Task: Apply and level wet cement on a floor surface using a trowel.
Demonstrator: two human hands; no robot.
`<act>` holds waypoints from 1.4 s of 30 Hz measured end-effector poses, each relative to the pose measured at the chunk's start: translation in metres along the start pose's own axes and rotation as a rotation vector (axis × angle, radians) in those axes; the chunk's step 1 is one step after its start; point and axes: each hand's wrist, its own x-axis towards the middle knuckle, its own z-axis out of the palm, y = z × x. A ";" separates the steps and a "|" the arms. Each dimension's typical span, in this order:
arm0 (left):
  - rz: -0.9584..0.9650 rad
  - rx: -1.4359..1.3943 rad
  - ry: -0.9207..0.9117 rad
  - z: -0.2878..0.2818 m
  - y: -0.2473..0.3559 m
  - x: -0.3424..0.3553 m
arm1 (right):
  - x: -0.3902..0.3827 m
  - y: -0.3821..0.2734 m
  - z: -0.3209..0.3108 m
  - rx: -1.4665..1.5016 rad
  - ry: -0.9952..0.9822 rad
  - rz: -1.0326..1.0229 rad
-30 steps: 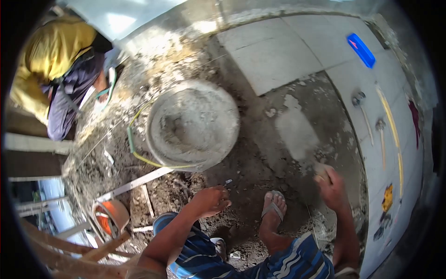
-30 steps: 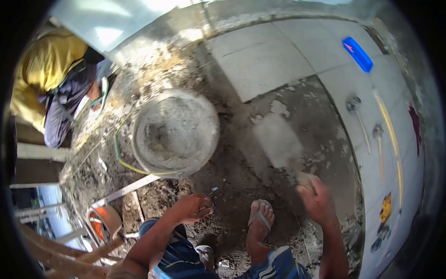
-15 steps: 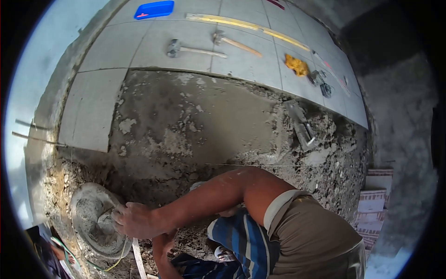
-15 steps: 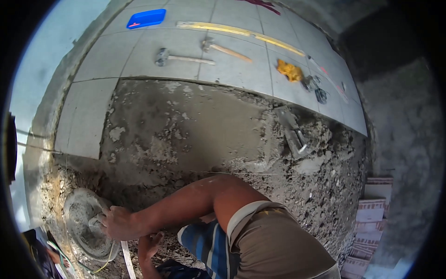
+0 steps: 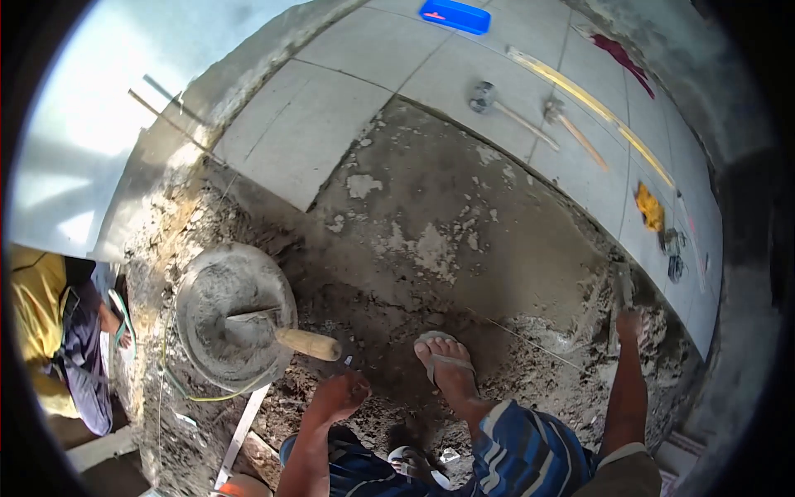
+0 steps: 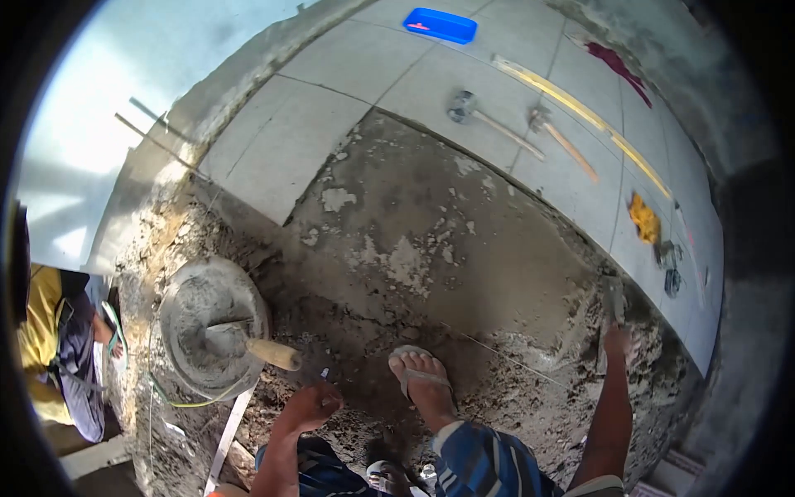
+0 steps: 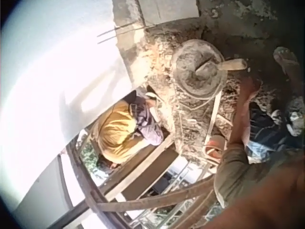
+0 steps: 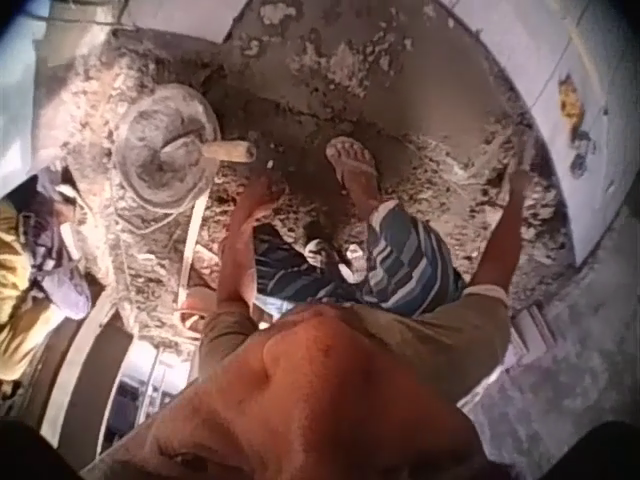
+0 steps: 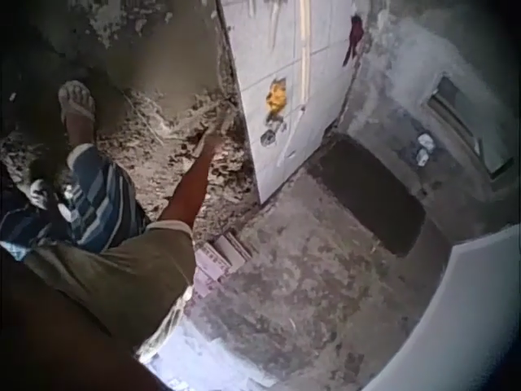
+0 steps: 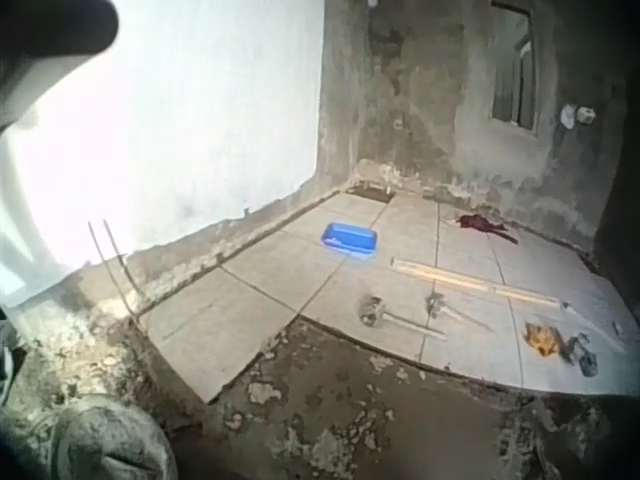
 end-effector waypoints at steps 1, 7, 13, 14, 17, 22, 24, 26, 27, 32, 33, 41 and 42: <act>-0.137 0.059 0.057 -0.016 0.006 -0.030 | -0.044 -0.069 -0.019 0.338 -0.662 -0.064; -0.228 0.082 0.020 -0.033 0.038 -0.018 | -0.015 -0.060 0.015 0.284 -0.693 -0.397; -0.125 0.087 -0.015 -0.019 0.045 0.003 | -0.028 -0.050 0.010 0.565 -0.669 -0.263; -0.106 0.113 -0.008 -0.020 0.046 0.004 | -0.024 -0.057 -0.009 0.574 -0.615 -0.283; -0.084 0.134 -0.003 -0.022 0.046 0.011 | -0.036 -0.052 -0.033 0.606 -0.466 -0.325; -0.081 0.164 -0.025 -0.025 0.062 0.022 | -0.085 -0.064 -0.073 0.656 -0.251 -0.388; -0.001 0.099 -0.043 -0.019 0.070 0.026 | -0.106 -0.079 -0.108 0.667 -0.162 -0.417; -0.014 0.076 -0.054 -0.019 0.064 0.024 | -0.120 -0.104 -0.164 0.735 -0.281 -0.420; -0.032 0.051 -0.058 -0.020 0.059 0.024 | -0.132 -0.140 -0.209 0.797 -0.450 -0.417; -0.066 0.060 0.008 -0.019 0.047 0.023 | -0.137 -0.275 -0.314 1.023 -0.427 -0.893; -0.094 0.002 0.037 -0.026 0.046 0.022 | -0.135 -0.310 -0.338 1.077 -0.409 -0.988; -0.248 -0.120 0.193 -0.033 0.001 -0.007 | -0.104 -0.536 -0.448 0.910 -0.304 -1.175; -0.268 -0.138 0.212 -0.036 0.000 -0.016 | -0.105 -0.550 -0.456 0.869 -0.297 -1.173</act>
